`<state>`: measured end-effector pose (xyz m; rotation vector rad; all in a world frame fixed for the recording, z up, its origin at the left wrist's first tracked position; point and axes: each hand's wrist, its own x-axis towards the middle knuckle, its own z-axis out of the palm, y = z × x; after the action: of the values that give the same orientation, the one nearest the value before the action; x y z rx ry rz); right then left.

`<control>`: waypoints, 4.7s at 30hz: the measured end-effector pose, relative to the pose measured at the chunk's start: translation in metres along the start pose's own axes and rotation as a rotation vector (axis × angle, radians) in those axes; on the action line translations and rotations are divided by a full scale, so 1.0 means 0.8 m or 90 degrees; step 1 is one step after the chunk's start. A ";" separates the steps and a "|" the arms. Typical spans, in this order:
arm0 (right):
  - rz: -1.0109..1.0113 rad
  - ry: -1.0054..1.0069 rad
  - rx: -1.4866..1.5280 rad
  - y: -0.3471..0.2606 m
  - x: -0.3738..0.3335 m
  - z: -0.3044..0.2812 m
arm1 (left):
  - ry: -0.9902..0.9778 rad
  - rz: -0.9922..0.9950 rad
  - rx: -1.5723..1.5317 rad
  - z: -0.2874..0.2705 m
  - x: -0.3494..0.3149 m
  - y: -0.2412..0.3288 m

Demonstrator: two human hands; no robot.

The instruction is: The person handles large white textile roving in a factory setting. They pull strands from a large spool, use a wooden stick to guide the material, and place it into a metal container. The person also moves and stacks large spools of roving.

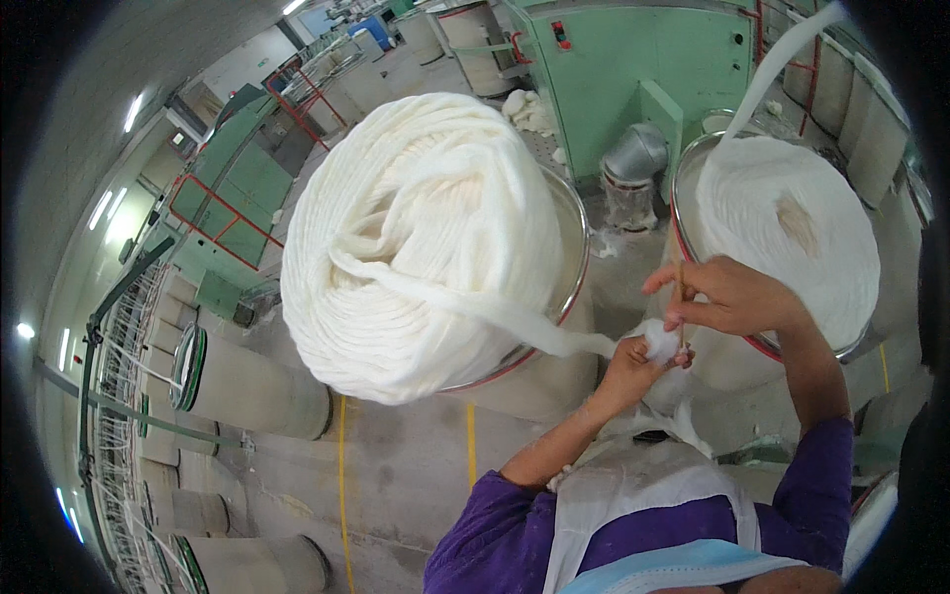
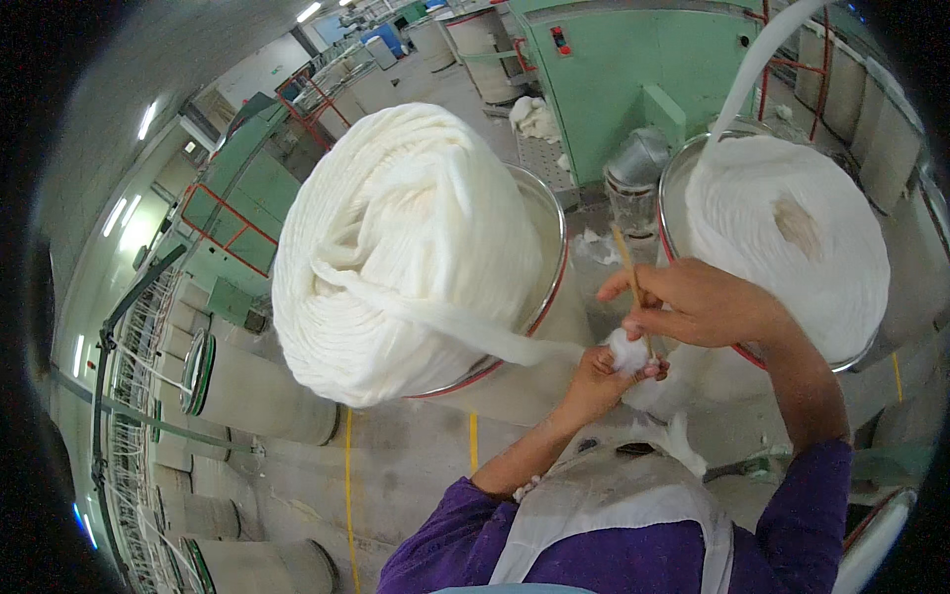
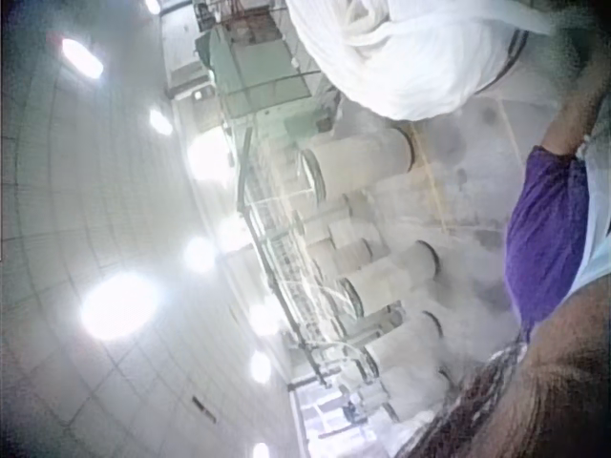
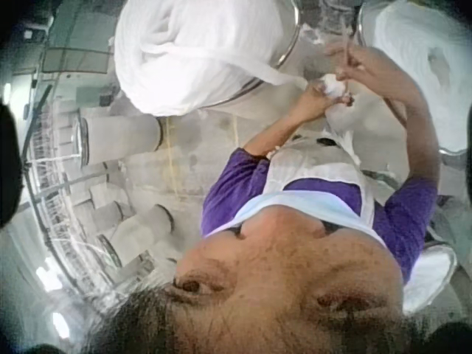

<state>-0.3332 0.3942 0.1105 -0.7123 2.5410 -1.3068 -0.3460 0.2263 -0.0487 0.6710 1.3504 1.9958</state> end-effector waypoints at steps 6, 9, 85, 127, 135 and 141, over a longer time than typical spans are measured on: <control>0.134 0.032 0.044 -0.009 -0.007 -0.004 | -0.138 0.034 0.055 0.008 -0.003 0.016; 0.080 0.061 0.050 -0.010 -0.008 -0.002 | -0.124 0.067 0.131 0.009 -0.004 0.029; -0.184 0.263 0.241 0.031 -0.008 0.050 | -0.068 -0.104 -0.039 0.017 -0.022 0.039; 0.136 0.284 -0.123 0.121 -0.101 0.169 | 0.001 -0.167 0.235 -0.045 -0.059 -0.039; 0.199 0.281 0.230 0.121 -0.115 0.173 | 0.067 0.019 0.194 -0.007 -0.066 -0.051; 0.040 0.461 0.078 0.147 -0.114 0.197 | 0.052 0.067 0.091 0.027 -0.060 -0.041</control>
<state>-0.2327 0.3858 -0.0810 -0.1285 2.9179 -1.9494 -0.2918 0.2131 -0.0748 0.7460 1.5470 2.0417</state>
